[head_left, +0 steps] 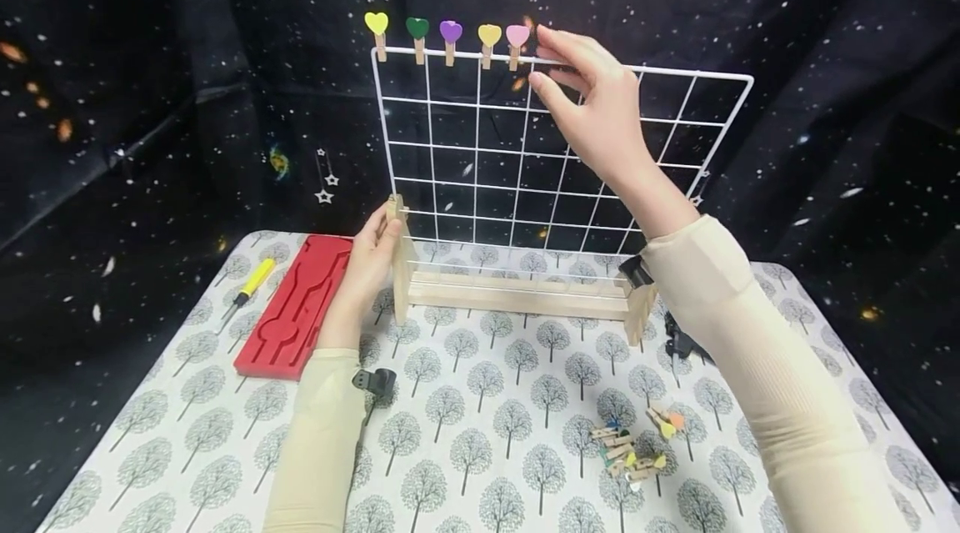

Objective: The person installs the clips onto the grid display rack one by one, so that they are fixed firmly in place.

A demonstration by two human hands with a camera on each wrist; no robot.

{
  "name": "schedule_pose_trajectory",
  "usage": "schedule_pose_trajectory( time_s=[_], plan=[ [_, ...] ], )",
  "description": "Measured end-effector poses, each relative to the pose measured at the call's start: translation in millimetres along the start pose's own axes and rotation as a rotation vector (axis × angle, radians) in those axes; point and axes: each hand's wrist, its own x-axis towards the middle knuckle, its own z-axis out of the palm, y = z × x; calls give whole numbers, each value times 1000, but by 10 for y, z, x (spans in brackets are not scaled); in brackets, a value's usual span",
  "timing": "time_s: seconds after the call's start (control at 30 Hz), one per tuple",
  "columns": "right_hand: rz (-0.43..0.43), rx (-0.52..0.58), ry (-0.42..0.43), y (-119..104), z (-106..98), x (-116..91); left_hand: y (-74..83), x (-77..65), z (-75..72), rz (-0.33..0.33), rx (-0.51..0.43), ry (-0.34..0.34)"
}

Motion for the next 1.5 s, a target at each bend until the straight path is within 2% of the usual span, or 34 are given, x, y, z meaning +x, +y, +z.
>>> schedule_pose_trajectory(
  time_s=[0.1, 0.2, 0.37, 0.57, 0.63, 0.8, 0.93, 1.13, 1.3, 1.5],
  plan=[
    [-15, 19, 23, 0, -82, -137, 14, -22, 16, -4, 9, -1],
    [-35, 5, 11, 37, -170, -307, 9, -19, 20, -3, 8, -4],
    [-17, -54, -94, 188, -301, -696, -29, 16, 10, -20, 6, -7],
    [92, -60, -244, 749, -388, -1390, -193, 80, -56, -12, 19, 0],
    [169, -76, -308, 915, -395, -1661, -200, 70, -76, -15, 28, 6],
    [289, -164, -468, 1179, -493, -2354, -210, 35, -71, -29, 41, -4],
    [316, -214, -539, 1295, -652, -2742, -200, 52, -43, -23, 38, -13],
    [388, -285, -607, 1340, -897, -3066, -194, 70, -27, -20, 67, -3],
    [398, -351, -596, 1345, -1052, -3233, -194, 92, -25, -6, 73, -2],
    [423, -463, -586, 1367, -1196, -3388, -196, 67, -30, -21, 52, 6]
  ],
)
